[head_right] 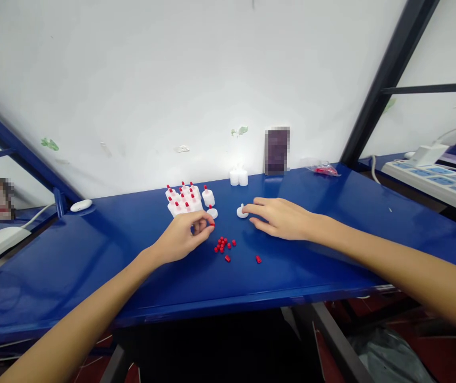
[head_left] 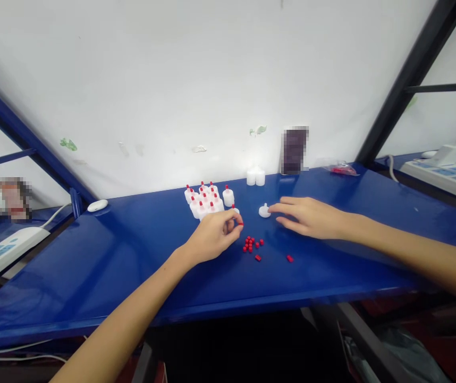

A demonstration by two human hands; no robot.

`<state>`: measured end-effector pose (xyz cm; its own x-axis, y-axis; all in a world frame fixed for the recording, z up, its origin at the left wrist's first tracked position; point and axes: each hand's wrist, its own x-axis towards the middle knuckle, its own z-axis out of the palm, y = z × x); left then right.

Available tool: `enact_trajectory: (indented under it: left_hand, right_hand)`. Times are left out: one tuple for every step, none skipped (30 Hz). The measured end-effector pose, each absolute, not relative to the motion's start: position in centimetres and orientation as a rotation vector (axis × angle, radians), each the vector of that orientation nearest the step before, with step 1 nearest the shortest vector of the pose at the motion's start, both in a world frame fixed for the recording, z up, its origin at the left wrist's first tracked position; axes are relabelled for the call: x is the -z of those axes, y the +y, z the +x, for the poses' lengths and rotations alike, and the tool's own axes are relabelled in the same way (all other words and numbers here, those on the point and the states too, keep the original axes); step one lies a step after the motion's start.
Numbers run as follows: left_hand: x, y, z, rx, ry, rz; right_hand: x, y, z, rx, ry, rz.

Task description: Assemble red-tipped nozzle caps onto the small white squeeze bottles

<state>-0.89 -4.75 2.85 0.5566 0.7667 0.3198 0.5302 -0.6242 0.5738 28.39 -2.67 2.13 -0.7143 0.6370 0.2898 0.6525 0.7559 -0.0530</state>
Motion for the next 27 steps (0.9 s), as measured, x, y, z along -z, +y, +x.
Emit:
enact_trajectory:
  left_hand:
    - [-3.5,-4.7,-0.4,-0.824,1.011,2.303]
    - [-4.1,-4.7,0.1,-0.853,0.964,2.232]
    - [-4.7,-4.6,0.6,-0.865,0.923,2.157]
    - [-5.2,-4.4,1.1,-0.868,0.895,2.078]
    - [-5.6,-4.1,1.6,-0.89,0.876,1.994]
    - [-5.8,-3.8,2.0,-0.923,0.869,1.912]
    - [-5.7,-3.5,2.5,-0.969,0.866,1.835]
    - [-5.5,-3.2,2.8,-1.018,0.865,1.761]
    - [-5.2,-2.9,3.2,-1.069,0.865,1.691]
    - [-4.7,-2.7,3.4,-1.111,0.866,1.627]
    - [-4.2,-2.6,3.7,-1.149,0.872,1.565]
    - [-3.7,-2.5,3.9,-1.177,0.878,1.512]
    - [-3.2,-2.5,4.1,-1.198,0.882,1.466]
    - [-2.8,-2.6,4.2,-1.215,0.881,1.426]
    - [-2.4,-2.6,4.4,-1.232,0.87,1.389]
    - [-2.2,-2.7,4.5,-1.247,0.847,1.348]
    - [-2.0,-2.8,4.6,-1.258,0.815,1.299]
    - [-1.8,-2.9,4.8,-1.263,0.778,1.242]
    - [-1.8,-3.0,4.9,-1.256,0.743,1.183]
    - [-1.7,-3.2,5.0,-1.239,0.715,1.128]
    - [-1.7,-3.3,5.2,-1.22,0.696,1.08]
    - [-1.7,-3.4,5.3,-1.201,0.688,1.043]
    - [-1.7,-3.5,5.4,-1.19,0.685,1.016]
    - [-1.7,-3.6,5.4,-1.184,0.685,0.997]
    - [-1.7,-3.7,5.5,-1.179,0.684,0.983]
    - [-1.7,-3.8,5.5,-1.175,0.683,0.974]
    - [-1.7,-3.8,5.5,-1.171,0.682,0.967]
  right_hand:
    - [-1.9,-2.2,28.3,0.131,-2.668,-0.966]
    - [-1.6,-1.7,28.2,0.18,-2.676,-0.93]
    - [-1.3,-1.1,28.0,0.205,-2.693,-0.899]
    - [-1.1,-0.6,27.7,0.198,-2.719,-0.873]
    - [-0.9,0.0,27.3,0.173,-2.744,-0.859]
    - [-0.9,0.4,27.0,0.142,-2.763,-0.862]
    - [-0.9,0.7,26.6,0.115,-2.771,-0.878]
    - [-0.9,0.9,26.3,0.096,-2.762,-0.902]
    - [-1.1,1.0,26.0,0.086,-2.739,-0.921]
    - [-1.2,0.9,25.8,0.083,-2.704,-0.927]
    - [-1.4,0.8,25.6,0.09,-2.662,-0.915]
    - [-1.6,0.5,25.5,0.107,-2.625,-0.883]
    - [-1.7,0.2,25.4,0.137,-2.599,-0.832]
    - [-1.8,-0.1,25.3,0.18,-2.585,-0.766]
    - [-2.0,-0.4,25.2,0.228,-2.582,-0.696]
    - [-2.0,-0.7,25.1,0.273,-2.582,-0.627]
    - [-2.1,-1.0,25.0,0.31,-2.58,-0.567]
    - [-2.1,-1.2,24.9,0.336,-2.574,-0.518]
    - [-2.1,-1.4,24.8,0.353,-2.564,-0.483]
    - [-2.1,-1.5,24.7,0.366,-2.551,-0.457]
    - [-2.0,-1.6,24.6,0.379,-2.536,-0.437]
    - [-2.0,-1.7,24.6,0.392,-2.52,-0.42]
    - [-1.9,-1.7,24.5,0.401,-2.504,-0.408]
    - [-1.8,-1.7,24.5,0.403,-2.49,-0.401]
    - [-1.8,-1.7,24.5,0.398,-2.478,-0.401]
    - [-1.7,-1.6,24.5,0.387,-2.472,-0.405]
    - [-1.7,-1.6,24.6,0.372,-2.471,-0.411]
